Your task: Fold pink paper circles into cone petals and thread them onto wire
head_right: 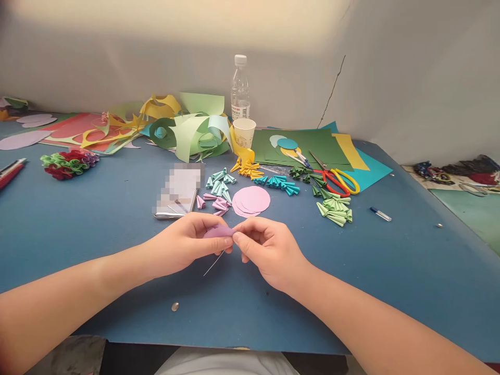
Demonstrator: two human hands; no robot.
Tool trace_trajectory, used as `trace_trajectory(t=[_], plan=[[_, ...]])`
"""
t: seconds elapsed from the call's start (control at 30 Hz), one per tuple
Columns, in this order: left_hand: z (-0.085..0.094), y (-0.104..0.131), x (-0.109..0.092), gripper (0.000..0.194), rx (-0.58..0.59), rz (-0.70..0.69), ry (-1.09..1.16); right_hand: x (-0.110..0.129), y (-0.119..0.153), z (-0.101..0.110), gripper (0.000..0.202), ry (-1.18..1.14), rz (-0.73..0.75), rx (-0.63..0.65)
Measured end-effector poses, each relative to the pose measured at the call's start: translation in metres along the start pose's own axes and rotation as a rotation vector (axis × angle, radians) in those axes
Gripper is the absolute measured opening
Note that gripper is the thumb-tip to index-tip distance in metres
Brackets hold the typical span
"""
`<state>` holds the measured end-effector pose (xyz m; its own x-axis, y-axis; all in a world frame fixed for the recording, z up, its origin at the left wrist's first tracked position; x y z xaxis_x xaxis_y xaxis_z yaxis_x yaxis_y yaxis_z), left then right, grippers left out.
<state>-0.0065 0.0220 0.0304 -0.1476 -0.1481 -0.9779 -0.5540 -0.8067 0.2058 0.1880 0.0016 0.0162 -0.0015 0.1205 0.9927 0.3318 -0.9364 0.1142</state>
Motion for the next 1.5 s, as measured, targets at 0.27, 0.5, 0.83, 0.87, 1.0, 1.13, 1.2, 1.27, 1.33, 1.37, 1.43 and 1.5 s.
trace_trajectory(t=[0.27,0.5,0.83,0.87,1.0,1.13,1.2,1.27,1.33,1.37,1.43,1.5], plan=[[0.000,-0.001,0.001,0.027,-0.037,0.002,-0.059,-0.005,-0.003,0.001,0.022,-0.024,-0.042,0.015],[-0.001,-0.003,0.001,0.024,-0.073,-0.012,-0.039,-0.009,-0.007,0.000,0.032,-0.018,-0.089,-0.026],[-0.001,-0.002,0.002,0.025,-0.095,0.010,-0.073,-0.008,-0.010,0.003,0.032,-0.061,-0.131,-0.066],[-0.001,-0.002,0.001,0.026,-0.097,0.013,-0.080,-0.008,-0.010,0.003,0.032,-0.059,-0.130,-0.068],[-0.001,-0.001,0.002,0.027,-0.105,0.027,-0.110,-0.007,-0.011,0.002,0.031,-0.052,-0.127,-0.069],[-0.001,-0.002,0.003,0.028,-0.103,0.042,-0.113,-0.006,-0.010,0.001,0.031,-0.055,-0.129,-0.065],[-0.001,-0.003,0.004,0.028,-0.095,0.039,-0.100,-0.006,-0.010,0.001,0.030,-0.069,-0.126,-0.053],[0.000,-0.003,0.003,0.027,-0.086,0.032,-0.086,-0.007,-0.010,0.001,0.028,-0.101,-0.120,-0.043],[0.000,-0.002,0.002,0.027,-0.070,0.022,-0.069,-0.007,-0.010,0.001,0.026,-0.141,-0.113,-0.041],[0.000,-0.002,0.002,0.028,-0.058,0.019,-0.056,-0.008,-0.010,0.001,0.026,-0.158,-0.108,-0.043],[0.001,-0.002,0.000,0.028,-0.034,0.018,-0.017,-0.009,-0.009,0.001,0.025,-0.188,-0.089,-0.048],[0.000,-0.001,-0.002,0.028,-0.006,0.010,0.028,-0.008,-0.008,0.000,0.025,-0.218,-0.053,-0.049]])
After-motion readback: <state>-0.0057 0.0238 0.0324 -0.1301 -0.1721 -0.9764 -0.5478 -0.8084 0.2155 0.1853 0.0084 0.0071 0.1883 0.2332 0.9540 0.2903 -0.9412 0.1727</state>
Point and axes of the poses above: each hand's wrist, its own y-axis away from the middle knuckle, its own z-axis out of the back of the hand, x = y × z, the point moved 2 cm from there along -y, towards the middle knuckle, and after that the axes turned 5 degrees about -z, right-handed, at the moved point
